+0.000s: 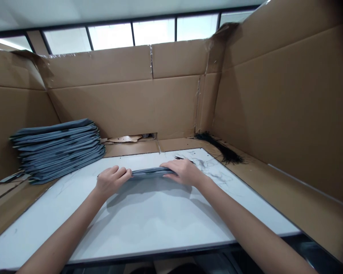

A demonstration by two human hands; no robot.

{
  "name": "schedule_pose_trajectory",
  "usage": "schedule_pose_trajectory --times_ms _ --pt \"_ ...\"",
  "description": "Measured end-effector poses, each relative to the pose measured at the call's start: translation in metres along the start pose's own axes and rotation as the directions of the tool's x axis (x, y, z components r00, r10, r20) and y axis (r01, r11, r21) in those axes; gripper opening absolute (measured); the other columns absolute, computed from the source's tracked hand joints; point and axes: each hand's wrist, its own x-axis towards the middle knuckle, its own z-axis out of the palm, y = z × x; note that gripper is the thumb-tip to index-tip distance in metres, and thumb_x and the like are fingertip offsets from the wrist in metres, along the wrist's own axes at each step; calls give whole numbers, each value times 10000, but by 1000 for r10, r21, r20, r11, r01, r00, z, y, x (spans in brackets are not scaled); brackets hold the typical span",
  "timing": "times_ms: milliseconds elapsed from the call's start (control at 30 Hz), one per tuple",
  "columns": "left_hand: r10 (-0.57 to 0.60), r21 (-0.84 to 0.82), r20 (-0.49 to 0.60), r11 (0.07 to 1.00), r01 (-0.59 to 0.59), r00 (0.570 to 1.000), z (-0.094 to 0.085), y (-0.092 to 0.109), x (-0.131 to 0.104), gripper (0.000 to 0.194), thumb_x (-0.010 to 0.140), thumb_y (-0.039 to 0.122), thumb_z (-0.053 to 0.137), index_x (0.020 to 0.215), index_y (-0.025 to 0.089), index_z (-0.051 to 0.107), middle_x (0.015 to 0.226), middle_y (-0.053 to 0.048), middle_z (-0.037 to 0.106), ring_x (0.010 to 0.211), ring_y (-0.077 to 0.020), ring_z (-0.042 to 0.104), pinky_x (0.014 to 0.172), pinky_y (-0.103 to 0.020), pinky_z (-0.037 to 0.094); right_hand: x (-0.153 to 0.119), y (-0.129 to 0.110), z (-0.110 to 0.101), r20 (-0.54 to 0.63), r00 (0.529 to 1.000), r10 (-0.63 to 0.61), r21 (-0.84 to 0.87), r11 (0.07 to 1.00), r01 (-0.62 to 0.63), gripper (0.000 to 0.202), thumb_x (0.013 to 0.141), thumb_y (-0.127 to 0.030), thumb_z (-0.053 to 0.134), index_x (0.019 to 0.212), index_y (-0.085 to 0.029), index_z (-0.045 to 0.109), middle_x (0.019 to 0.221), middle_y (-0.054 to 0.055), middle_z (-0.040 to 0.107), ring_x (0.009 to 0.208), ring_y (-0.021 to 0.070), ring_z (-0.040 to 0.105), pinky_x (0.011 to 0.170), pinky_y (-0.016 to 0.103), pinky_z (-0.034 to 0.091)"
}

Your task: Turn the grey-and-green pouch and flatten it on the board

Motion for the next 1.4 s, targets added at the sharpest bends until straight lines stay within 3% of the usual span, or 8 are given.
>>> schedule_pose_trajectory --times_ms 267,400,567,700,833,1067,1233,1400 --pt "144 -168 112 978 -125 983 3 -6 -17 202 864 159 394 888 275 557 679 4 579 608 -107 473 528 -254 271 -10 -13 32 -82 982 -170 -60 984 165 157 826 -201 467 861 -172 617 768 -26 669 599 -3 574 532 109 399" --pt "241 -242 216 952 -187 946 4 -2 -31 207 855 102 366 855 229 530 662 -3 547 588 -109 464 537 -240 286 -22 -10 41 131 978 -164 126 981 147 253 847 -197 419 1001 -210 619 957 -2 667 818 10 626 687 105 479" --pt "201 -461 483 886 53 852 3 -2 -40 177 828 148 380 755 187 536 1034 -60 571 1002 -189 522 837 -348 419 -24 -10 35 532 847 5 357 905 -230 412 867 -210 344 1229 -355 476 1234 -34 534 1301 120 372 1111 404 313" --pt "173 -545 669 776 319 723 2 -3 -37 200 815 210 375 817 199 575 1455 -13 251 1358 -322 158 1034 -643 126 -15 -14 23 708 702 68 346 834 -429 418 884 -284 289 1252 -443 409 1371 -85 368 1395 232 128 1099 614 70" --pt "194 -563 771 653 507 606 -1 -6 -31 216 829 339 396 797 200 558 1481 17 175 1370 -352 52 1016 -676 7 -9 -17 19 778 622 89 287 831 -477 407 849 -522 306 1245 -483 388 1449 -120 156 1396 301 1 1096 609 64" --pt "-35 -450 880 261 854 474 6 -24 -24 462 849 554 207 1028 237 491 1357 -66 418 1272 -219 373 992 -387 373 10 9 35 765 508 397 -82 842 -533 578 872 -530 143 1394 -294 224 1040 57 633 927 138 616 839 260 450" --pt "-159 -244 940 301 922 300 24 -20 -11 645 802 622 211 1287 202 276 1246 -144 502 1058 -203 555 849 -330 460 48 -5 63 735 451 506 -243 818 -521 520 831 -452 377 1191 -116 542 1069 185 598 994 232 590 841 327 447" --pt "-325 -51 917 476 878 230 36 18 5 778 724 698 321 1380 289 229 1464 -194 138 1326 -439 134 918 -701 163 52 -34 93 683 433 588 -318 773 -549 563 875 -387 245 1278 -42 434 1329 235 374 1266 279 382 1027 491 300"
